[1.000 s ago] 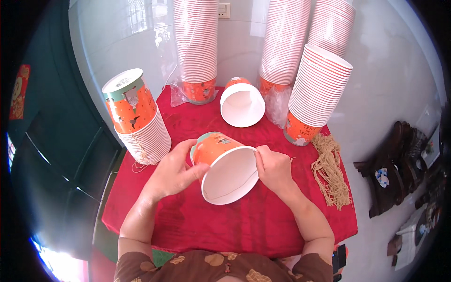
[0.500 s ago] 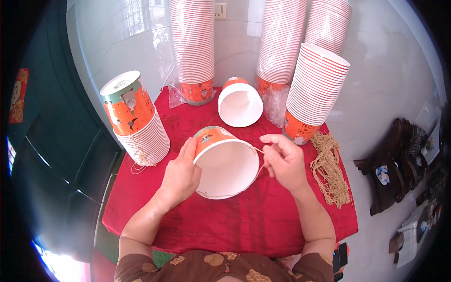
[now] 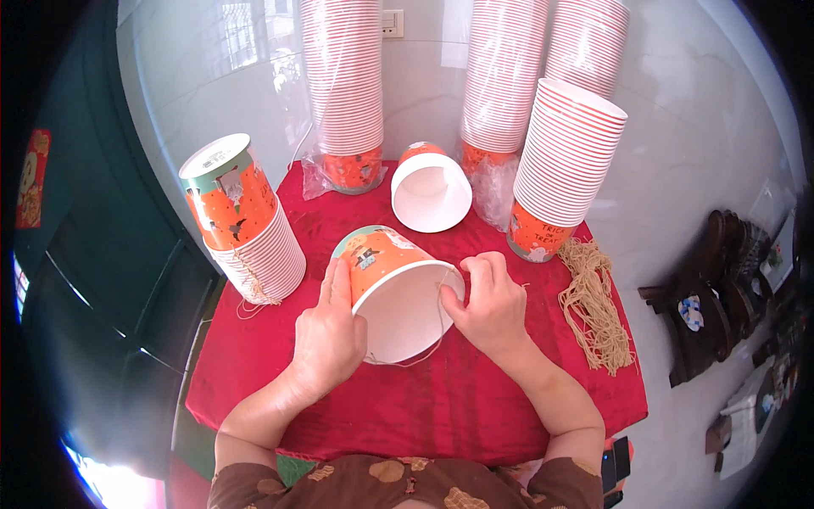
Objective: Thread and tie strings through pre-punched holes in paper buckets to create handles.
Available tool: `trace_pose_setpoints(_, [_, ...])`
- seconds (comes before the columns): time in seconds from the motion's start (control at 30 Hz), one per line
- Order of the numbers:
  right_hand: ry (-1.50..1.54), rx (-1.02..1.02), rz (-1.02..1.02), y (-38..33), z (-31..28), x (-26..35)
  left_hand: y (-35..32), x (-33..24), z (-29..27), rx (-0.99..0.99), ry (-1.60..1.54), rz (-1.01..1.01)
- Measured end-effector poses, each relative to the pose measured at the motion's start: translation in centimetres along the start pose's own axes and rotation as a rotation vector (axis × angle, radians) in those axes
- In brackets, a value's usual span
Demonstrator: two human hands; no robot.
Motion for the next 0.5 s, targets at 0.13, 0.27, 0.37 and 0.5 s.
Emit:
trace_pose_setpoints(0.13, [-0.025,-0.004,-0.018,-0.33,0.41,0.18,-0.65,-0.72,0.08,0.003,0.018,-0.015])
trace_pose_setpoints(0.27, [-0.095,-0.094,-0.095,-0.65,0.22,0.06,-0.98,-1.12,0.03,0.01,-0.001,0.019])
trace_pose_setpoints(0.37, [-0.081,-0.125,-0.139,-0.67,0.0,0.23,-1.1,-1.13,0.04,0.012,-0.014,0.04])
trace_pose_setpoints(0.5, [-0.026,-0.198,-0.185,-0.69,-0.37,0.32,-1.05,-1.21,0.02,0.007,-0.033,0.064])
Point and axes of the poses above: each hand's wrist, its own y-axis towards the middle knuckle, its own z-axis out of the palm, x = y × z, the point moved 7 cm from there along y, towards the middle knuckle, and after that the axes turned 1 degree about z, right-handed, at the moved point
